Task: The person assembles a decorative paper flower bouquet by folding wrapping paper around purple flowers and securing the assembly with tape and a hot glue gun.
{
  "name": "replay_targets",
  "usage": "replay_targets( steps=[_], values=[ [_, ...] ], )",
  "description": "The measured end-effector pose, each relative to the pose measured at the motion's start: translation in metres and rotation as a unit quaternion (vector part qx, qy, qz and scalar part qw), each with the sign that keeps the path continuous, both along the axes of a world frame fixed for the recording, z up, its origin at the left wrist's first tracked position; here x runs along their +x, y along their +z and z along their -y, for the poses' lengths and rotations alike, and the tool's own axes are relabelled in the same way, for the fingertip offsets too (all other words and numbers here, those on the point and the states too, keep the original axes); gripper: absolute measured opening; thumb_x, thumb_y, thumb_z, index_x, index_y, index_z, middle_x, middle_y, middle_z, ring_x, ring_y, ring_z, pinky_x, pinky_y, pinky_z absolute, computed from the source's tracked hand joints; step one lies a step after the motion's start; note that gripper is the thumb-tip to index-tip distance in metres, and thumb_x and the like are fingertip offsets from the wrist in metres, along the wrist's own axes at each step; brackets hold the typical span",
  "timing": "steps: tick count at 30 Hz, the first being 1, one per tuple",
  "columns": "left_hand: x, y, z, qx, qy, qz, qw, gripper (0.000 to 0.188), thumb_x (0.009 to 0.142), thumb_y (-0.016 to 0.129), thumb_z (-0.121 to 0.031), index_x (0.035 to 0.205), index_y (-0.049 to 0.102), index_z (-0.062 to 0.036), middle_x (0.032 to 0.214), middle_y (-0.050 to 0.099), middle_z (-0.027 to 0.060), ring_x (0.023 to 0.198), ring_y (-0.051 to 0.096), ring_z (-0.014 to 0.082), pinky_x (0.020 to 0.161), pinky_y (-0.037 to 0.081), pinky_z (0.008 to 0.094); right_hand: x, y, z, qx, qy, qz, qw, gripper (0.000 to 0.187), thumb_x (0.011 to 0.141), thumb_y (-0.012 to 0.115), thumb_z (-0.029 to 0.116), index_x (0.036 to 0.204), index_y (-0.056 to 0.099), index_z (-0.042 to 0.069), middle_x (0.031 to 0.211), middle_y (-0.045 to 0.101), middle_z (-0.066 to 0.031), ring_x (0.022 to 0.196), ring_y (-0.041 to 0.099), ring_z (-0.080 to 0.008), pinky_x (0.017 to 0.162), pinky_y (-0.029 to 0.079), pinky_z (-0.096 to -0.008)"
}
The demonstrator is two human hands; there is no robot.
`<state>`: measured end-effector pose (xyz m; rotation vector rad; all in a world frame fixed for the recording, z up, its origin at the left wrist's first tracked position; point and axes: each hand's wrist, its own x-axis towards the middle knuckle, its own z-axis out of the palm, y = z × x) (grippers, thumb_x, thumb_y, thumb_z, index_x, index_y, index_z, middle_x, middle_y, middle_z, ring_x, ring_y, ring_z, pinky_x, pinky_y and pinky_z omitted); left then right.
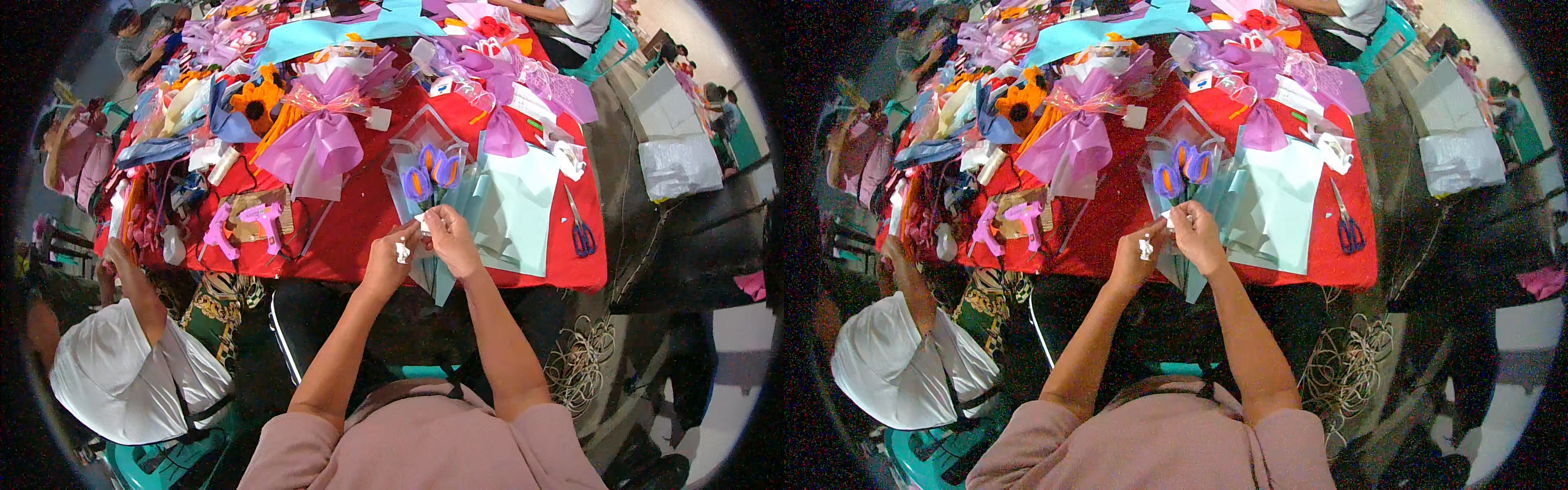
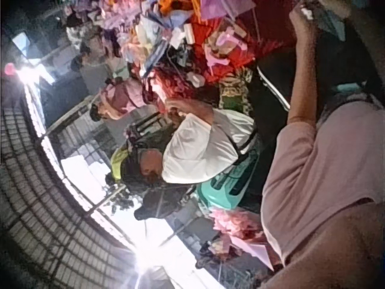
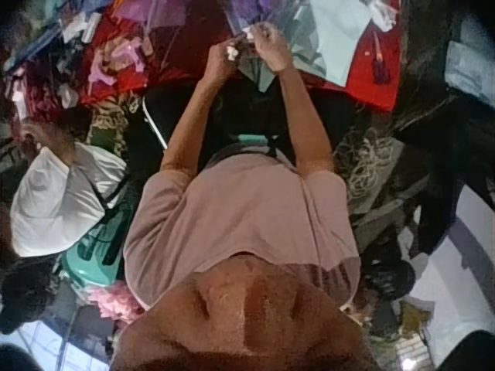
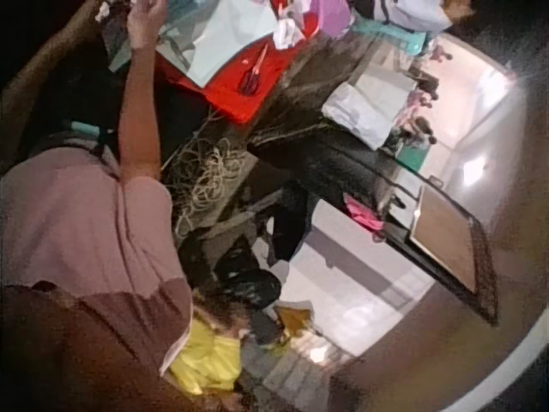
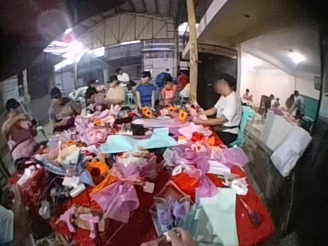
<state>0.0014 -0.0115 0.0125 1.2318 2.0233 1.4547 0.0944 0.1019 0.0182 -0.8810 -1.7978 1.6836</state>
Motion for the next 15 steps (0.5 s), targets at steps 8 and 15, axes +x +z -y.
replay_targets(
  steps=[8, 15],
  values=[
    [-0.007, -0.014, 0.019, -0.004, 0.102, 0.111, 0.989, 0.027, 0.091, 0.053, -0.005, 0.113, 0.066, 0.0033, 0.091, 0.072, 0.0182, 0.082, 0.07, 0.0217, 0.072, 0.054, 0.0331, -0.006, 0.002, 0.005, -0.001, 0.016, 0.073, 0.997, 0.028, 0.099, 0.052, 0.03, 0.099, 0.055, 0.003, 0.079, 0.056, -0.0026, 0.068, 0.056, -0.0102, 0.06, 0.046, -0.0266],
    [-0.012, -0.016, 0.015, -0.082, 0.192, 0.126, 0.97, 0.023, 0.091, 0.053, -0.01, 0.102, 0.07, 0.0032, 0.083, 0.072, 0.017, 0.077, 0.07, 0.0243, 0.068, 0.053, 0.0355, -0.001, 0.011, -0.004, -0.174, 0.016, -0.004, 0.985, 0.028, 0.101, 0.05, 0.032, 0.099, 0.055, 0.005, 0.077, 0.055, -0.0019, 0.064, 0.055, -0.0104, 0.056, 0.045, -0.0253]
  ],
)
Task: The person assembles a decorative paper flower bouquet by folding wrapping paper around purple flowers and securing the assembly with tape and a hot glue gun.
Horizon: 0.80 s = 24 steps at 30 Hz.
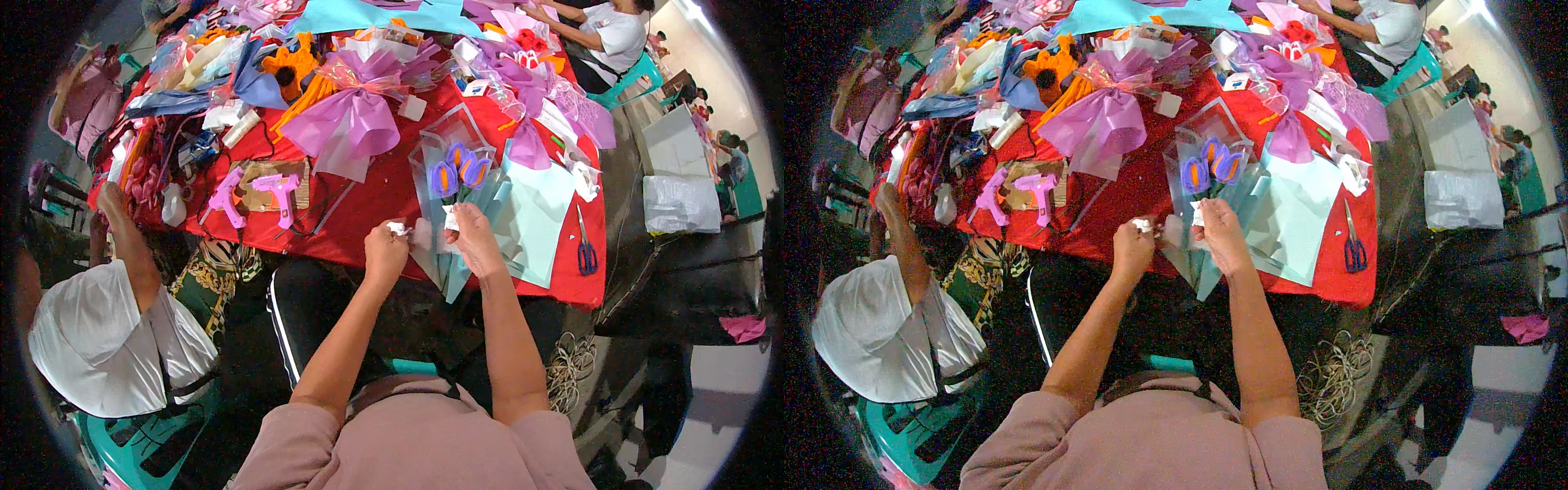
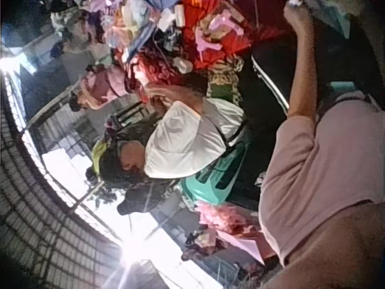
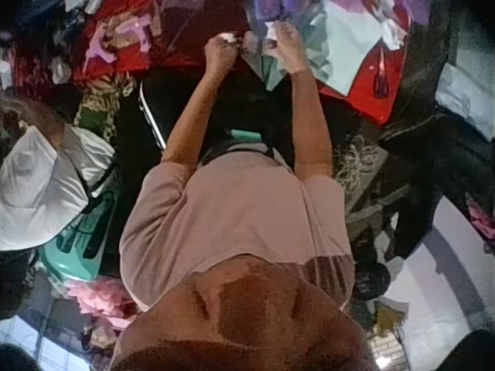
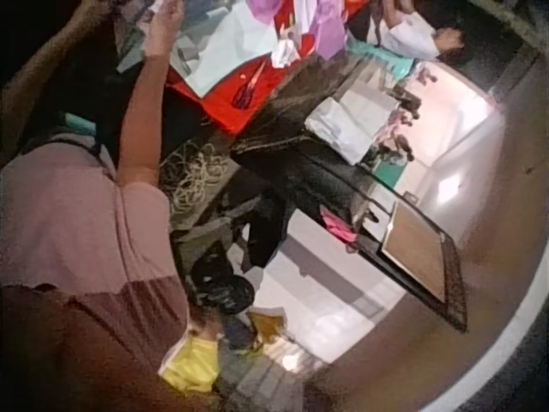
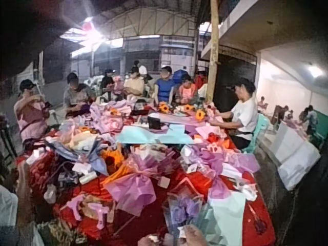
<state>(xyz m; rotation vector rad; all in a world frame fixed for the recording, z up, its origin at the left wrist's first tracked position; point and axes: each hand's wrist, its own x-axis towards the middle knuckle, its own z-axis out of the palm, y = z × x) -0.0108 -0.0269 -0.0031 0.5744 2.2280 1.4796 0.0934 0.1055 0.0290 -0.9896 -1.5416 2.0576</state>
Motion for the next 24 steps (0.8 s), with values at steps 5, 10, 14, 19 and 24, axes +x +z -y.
replay_targets(
  steps=[5, 10, 14, 19, 24],
  values=[
    [0.004, -0.02, -0.006, 0.061, 0.04, 0.011, 0.997, 0.028, 0.083, 0.051, 0.003, 0.106, 0.067, 0.0027, 0.09, 0.07, 0.0213, 0.085, 0.069, 0.0301, 0.076, 0.053, 0.037, -0.006, 0.003, 0.006, 0.027, 0.011, 0.022, 0.999, 0.03, 0.101, 0.05, 0.033, 0.099, 0.055, 0.004, 0.079, 0.055, -0.0022, 0.064, 0.055, -0.0103, 0.057, 0.045, -0.0251],
    [-0.004, 0.001, 0.034, 0.255, 0.11, 0.206, 0.938, 0.023, 0.097, 0.047, -0.004, 0.112, 0.061, 0.0062, 0.09, 0.07, 0.0136, 0.078, 0.064, 0.0162, 0.071, 0.053, 0.0294, -0.003, -0.004, 0.001, 0.041, 0.018, 0.019, 0.999, 0.028, 0.1, 0.051, 0.032, 0.099, 0.054, 0.004, 0.08, 0.054, -0.0018, 0.066, 0.054, -0.0102, 0.058, 0.045, -0.0245],
    [0.001, 0.03, 0.086, 0.172, 0.041, 0.136, 0.975, 0.03, 0.102, 0.046, -0.021, 0.115, 0.06, 0.0025, 0.091, 0.069, 0.0103, 0.08, 0.063, 0.0152, 0.071, 0.051, 0.0283, -0.001, -0.002, -0.001, 0.04, 0.017, 0.027, 0.999, 0.024, 0.099, 0.053, 0.028, 0.099, 0.055, 0.005, 0.082, 0.055, -0.002, 0.069, 0.056, -0.0109, 0.06, 0.045, -0.0241],
    [0.042, 0.012, 0.128, 0.094, -0.08, 0.23, 0.965, 0.031, 0.095, 0.04, 0.002, 0.121, 0.055, 0.0001, 0.103, 0.064, 0.0136, 0.089, 0.066, 0.0215, 0.066, 0.06, 0.0364, -0.005, 0.009, 0.005, 0.012, -0.027, -0.03, 0.999, 0.018, 0.096, 0.056, 0.021, 0.102, 0.059, 0.005, 0.086, 0.06, -0.0032, 0.068, 0.059, -0.0117, 0.059, 0.046, -0.0238],
    [0.063, -0.032, 0.141, -0.058, -0.136, 0.131, 0.98, 0.036, 0.083, 0.042, 0.009, 0.116, 0.051, -0.0013, 0.101, 0.061, 0.0185, 0.085, 0.065, 0.031, 0.076, 0.053, 0.0372, 0.015, 0.034, 0.026, 0.159, 0.008, -0.027, 0.987, 0.019, 0.094, 0.057, 0.021, 0.09, 0.065, 0.004, 0.079, 0.064, -0.0039, 0.066, 0.059, -0.0119, 0.058, 0.046, -0.0269]
  ],
)
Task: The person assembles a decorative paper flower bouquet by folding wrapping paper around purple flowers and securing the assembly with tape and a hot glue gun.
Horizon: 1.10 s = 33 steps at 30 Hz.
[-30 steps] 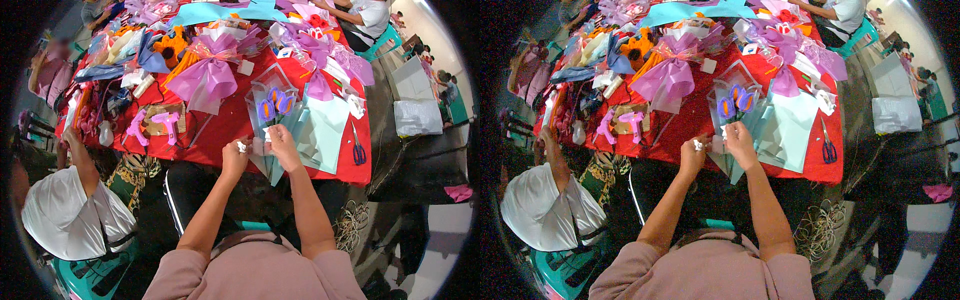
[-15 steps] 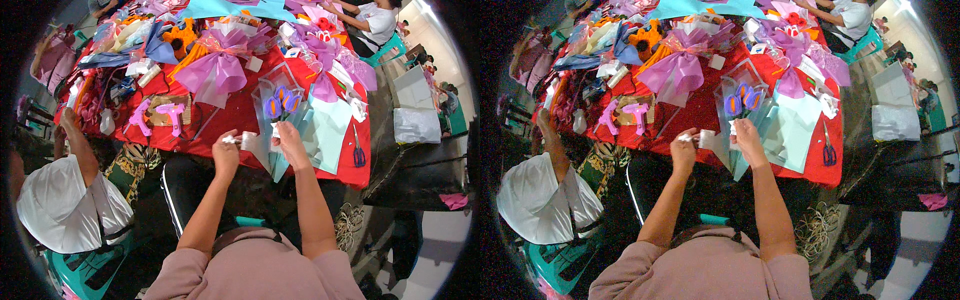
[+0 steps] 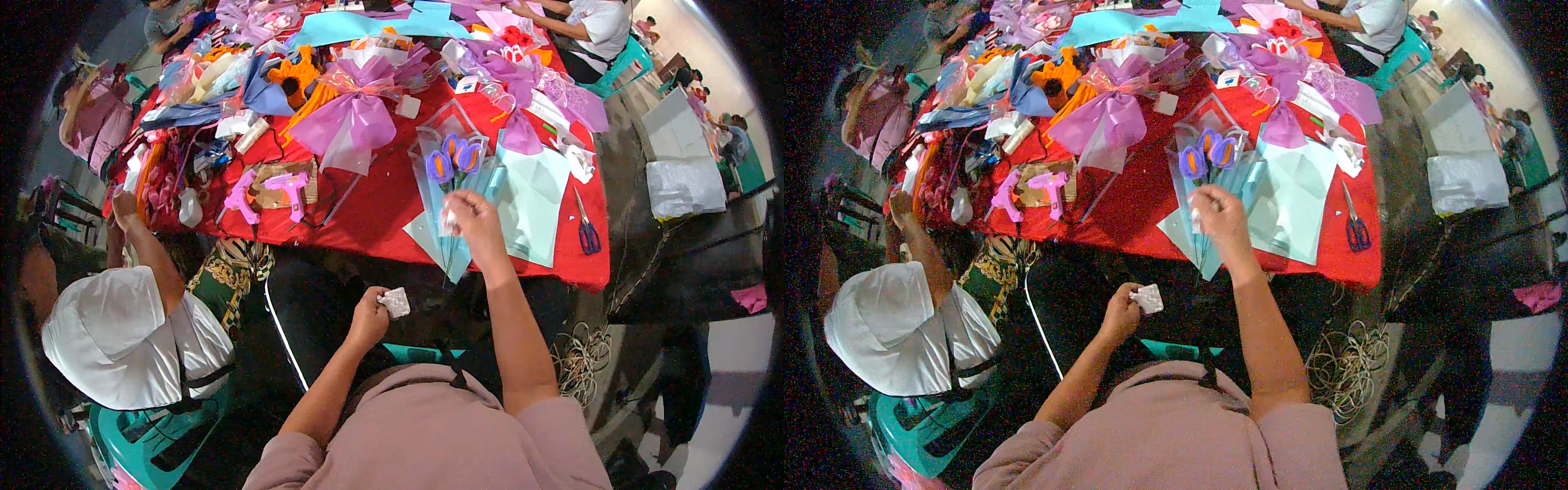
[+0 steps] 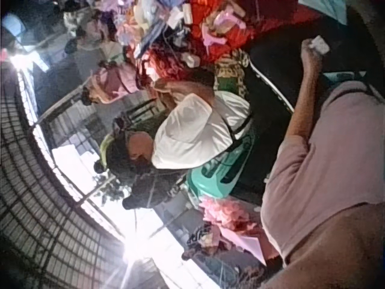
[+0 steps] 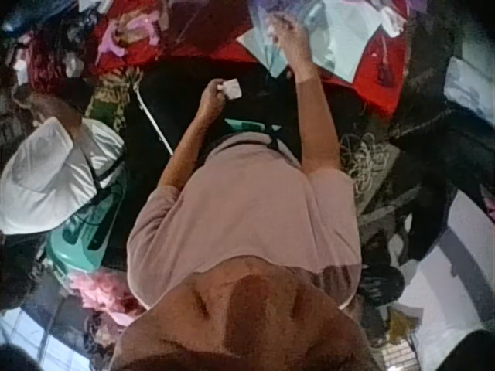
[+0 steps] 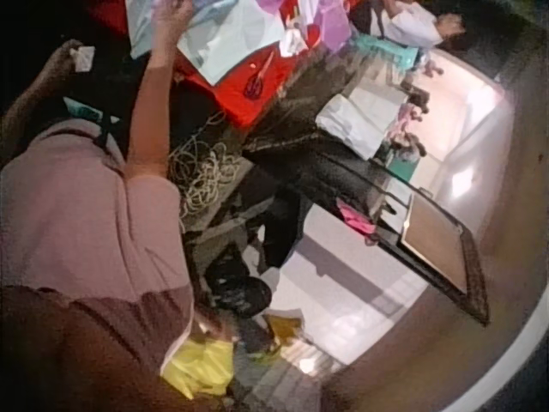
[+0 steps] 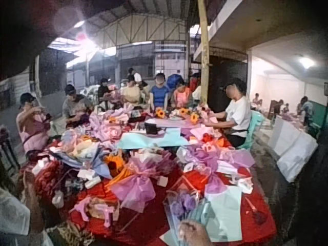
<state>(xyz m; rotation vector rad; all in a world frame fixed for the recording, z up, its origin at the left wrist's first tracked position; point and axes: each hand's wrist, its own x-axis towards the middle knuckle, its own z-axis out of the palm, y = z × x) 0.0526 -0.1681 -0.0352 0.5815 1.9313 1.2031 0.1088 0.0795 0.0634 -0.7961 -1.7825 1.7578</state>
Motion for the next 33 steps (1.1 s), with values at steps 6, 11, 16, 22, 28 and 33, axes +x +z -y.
replay_targets(
  steps=[6, 11, 16, 22, 28, 33],
  values=[
    [0.023, -0.004, -0.005, 0.024, 0.02, -0.037, 0.999, 0.035, 0.077, 0.052, 0.006, 0.111, 0.045, -0.0024, 0.095, 0.057, 0.0243, 0.088, 0.061, 0.0377, 0.079, 0.048, 0.0437, 0.068, -0.054, 0.102, 0.111, 0.142, 0.217, 0.959, 0.027, 0.095, 0.054, 0.025, 0.081, 0.063, 0.004, 0.068, 0.059, 0.0004, 0.06, 0.053, -0.0116, 0.057, 0.043, -0.029],
    [0.062, -0.022, -0.017, 0.013, -0.07, -0.163, 0.984, 0.041, 0.071, 0.065, -0.003, 0.11, 0.05, -0.0015, 0.095, 0.059, 0.0257, 0.091, 0.058, 0.0402, 0.082, 0.046, 0.0462, 0.074, -0.183, 0.152, -0.366, -0.103, 0.212, 0.9, 0.029, 0.096, 0.049, 0.031, 0.088, 0.061, 0.006, 0.075, 0.059, -0.0072, 0.063, 0.054, -0.0202, 0.058, 0.044, -0.0398],
    [0.038, -0.036, -0.019, -0.128, -0.214, -0.195, 0.949, 0.054, 0.073, 0.07, -0.02, 0.121, 0.052, -0.0031, 0.109, 0.059, 0.0283, 0.106, 0.054, 0.0443, 0.092, 0.044, 0.0482, 0.049, -0.192, 0.152, -0.525, -0.061, 0.127, 0.839, 0.03, 0.093, 0.051, 0.033, 0.099, 0.064, 0.007, 0.102, 0.065, -0.0104, 0.099, 0.058, -0.024, 0.09, 0.044, -0.0433],
    [-0.041, -0.107, -0.062, -0.305, -0.129, -0.124, 0.936, 0.088, 0.072, 0.074, -0.045, 0.144, 0.035, -0.0121, 0.147, 0.037, 0.021, 0.134, 0.039, 0.0364, 0.109, 0.034, 0.0434, 0.057, -0.207, 0.125, -0.439, 0.019, 0.183, 0.88, 0.032, 0.094, 0.05, 0.028, 0.112, 0.06, 0.003, 0.106, 0.064, -0.0094, 0.095, 0.06, -0.0231, 0.081, 0.048, -0.0407],
    [-0.127, -0.266, -0.038, -0.253, -0.066, -0.32, 0.911, 0.102, 0.068, 0.074, -0.06, 0.148, 0.031, -0.0121, 0.152, 0.03, 0.0178, 0.138, 0.033, 0.0362, 0.114, 0.027, 0.0478, 0.107, -0.131, 0.083, -0.135, 0.098, 0.269, 0.948, 0.019, 0.085, 0.063, 0.018, 0.089, 0.067, 0.0, 0.078, 0.067, -0.0052, 0.074, 0.064, -0.0149, 0.06, 0.051, -0.0346],
    [-0.095, -0.246, -0.071, -0.246, -0.093, -0.262, 0.929, 0.097, 0.069, 0.071, -0.064, 0.144, 0.037, -0.0119, 0.149, 0.037, 0.0158, 0.138, 0.034, 0.0335, 0.114, 0.024, 0.0497, 0.118, -0.059, 0.018, 0.211, -0.109, 0.137, 0.962, 0.014, 0.079, 0.065, 0.012, 0.087, 0.068, 0.002, 0.082, 0.066, -0.0171, 0.076, 0.064, -0.0332, 0.07, 0.051, -0.0406]
  ],
)
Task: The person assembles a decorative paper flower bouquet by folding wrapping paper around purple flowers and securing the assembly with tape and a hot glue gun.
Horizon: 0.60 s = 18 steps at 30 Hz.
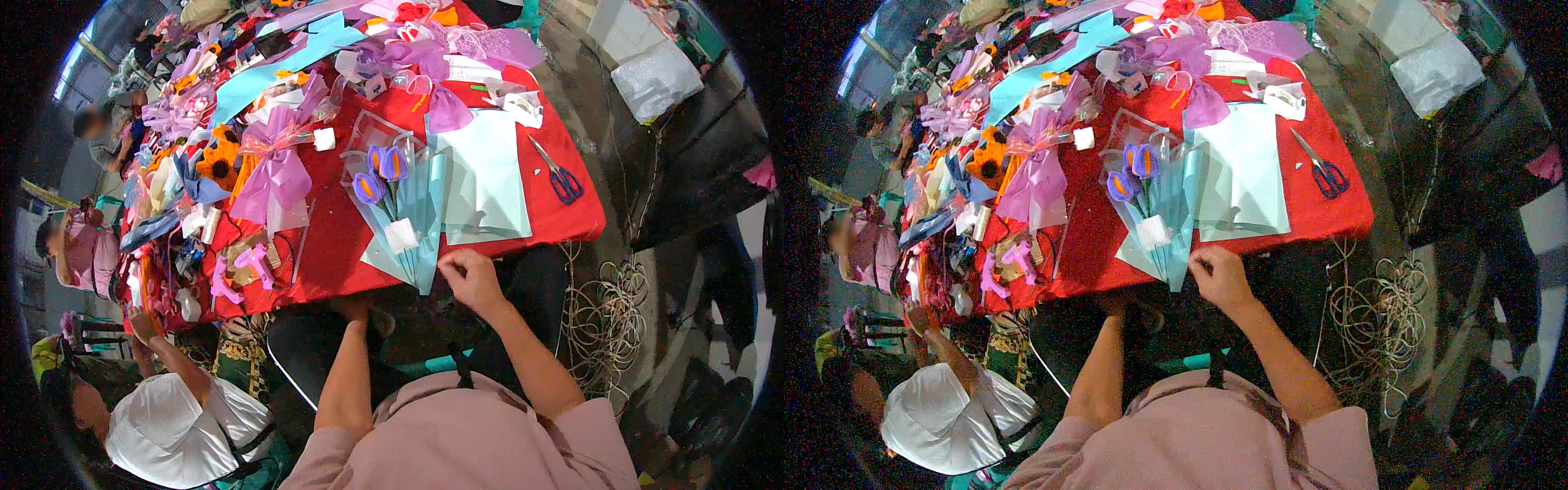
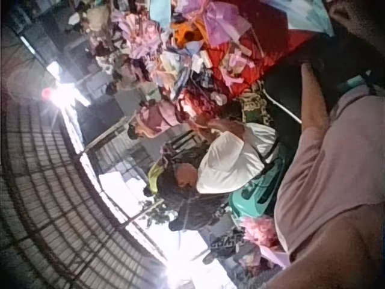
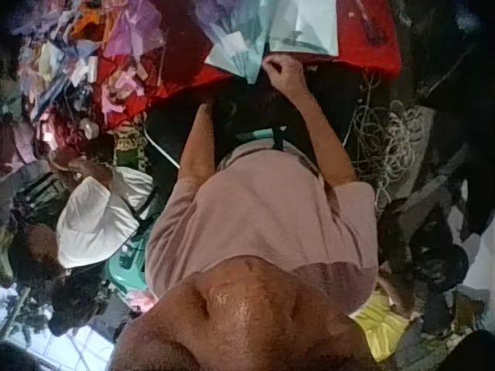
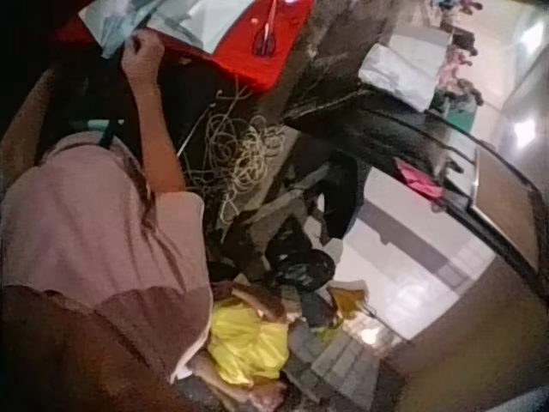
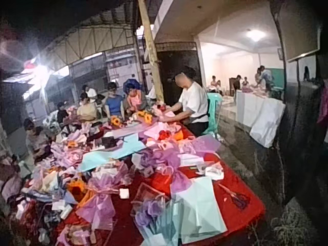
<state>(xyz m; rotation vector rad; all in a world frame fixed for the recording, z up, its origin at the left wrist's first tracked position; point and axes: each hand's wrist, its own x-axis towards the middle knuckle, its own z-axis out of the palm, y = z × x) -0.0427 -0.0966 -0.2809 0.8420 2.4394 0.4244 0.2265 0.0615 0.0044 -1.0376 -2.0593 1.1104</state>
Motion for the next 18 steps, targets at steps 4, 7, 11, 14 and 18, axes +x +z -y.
replay_targets(
  steps=[4, 7, 11, 14, 18],
  values=[
    [-0.037, -0.046, 0.035, 0.158, -0.056, -0.103, 0.98, 0.084, 0.074, 0.067, -0.063, 0.138, 0.047, -0.012, 0.143, 0.046, 0.0146, 0.134, 0.04, 0.0331, 0.113, 0.026, 0.0498, -0.047, 0.009, -0.029, 0.084, 0.035, -0.084, 0.992, 0.018, 0.077, 0.062, 0.005, 0.093, 0.068, 0.0, 0.086, 0.063, -0.0192, 0.085, 0.061, -0.0371, 0.076, 0.049, -0.0438],
    [-0.006, -0.039, 0.01, 0.07, -0.121, -0.097, 0.985, 0.072, 0.078, 0.066, -0.054, 0.133, 0.052, -0.0099, 0.138, 0.051, 0.0138, 0.131, 0.044, 0.0337, 0.11, 0.03, 0.0496, -0.051, -0.018, -0.046, 0.12, 0.04, -0.062, 0.99, 0.021, 0.076, 0.06, 0.0, 0.095, 0.068, 0.0, 0.09, 0.063, -0.0201, 0.085, 0.061, -0.0367, 0.076, 0.05, -0.0425],
    [-0.051, -0.044, 0.055, 0.144, -0.223, -0.489, 0.831, 0.054, 0.083, 0.063, -0.04, 0.126, 0.056, -0.0077, 0.131, 0.057, 0.014, 0.125, 0.049, 0.0351, 0.106, 0.034, 0.0501, -0.074, -0.013, -0.036, 0.125, 0.056, -0.072, 0.988, 0.022, 0.075, 0.058, -0.003, 0.094, 0.068, 0.0, 0.088, 0.063, -0.0191, 0.085, 0.061, -0.0363, 0.075, 0.049, -0.0419],
    [-0.015, -0.014, 0.025, 0.052, -0.116, -0.187, 0.974, 0.043, 0.084, 0.06, -0.03, 0.121, 0.059, -0.0065, 0.125, 0.061, 0.0157, 0.119, 0.054, 0.0361, 0.101, 0.039, 0.0499, -0.063, -0.021, -0.044, 0.107, 0.058, -0.04, 0.992, 0.016, 0.075, 0.059, -0.002, 0.089, 0.065, -0.001, 0.083, 0.061, -0.0177, 0.082, 0.059, -0.0358, 0.072, 0.048, -0.0431],
    [-0.013, 0.017, 0.025, -0.091, -0.131, -0.067, 0.985, 0.058, 0.094, 0.037, -0.052, 0.142, 0.043, -0.0187, 0.149, 0.038, 0.0139, 0.133, 0.042, 0.0343, 0.108, 0.033, 0.0535, -0.069, -0.02, -0.044, 0.109, 0.075, -0.032, 0.991, 0.009, 0.074, 0.06, 0.001, 0.083, 0.062, -0.001, 0.081, 0.058, -0.0172, 0.081, 0.058, -0.0365, 0.071, 0.047, -0.0444]
  ],
)
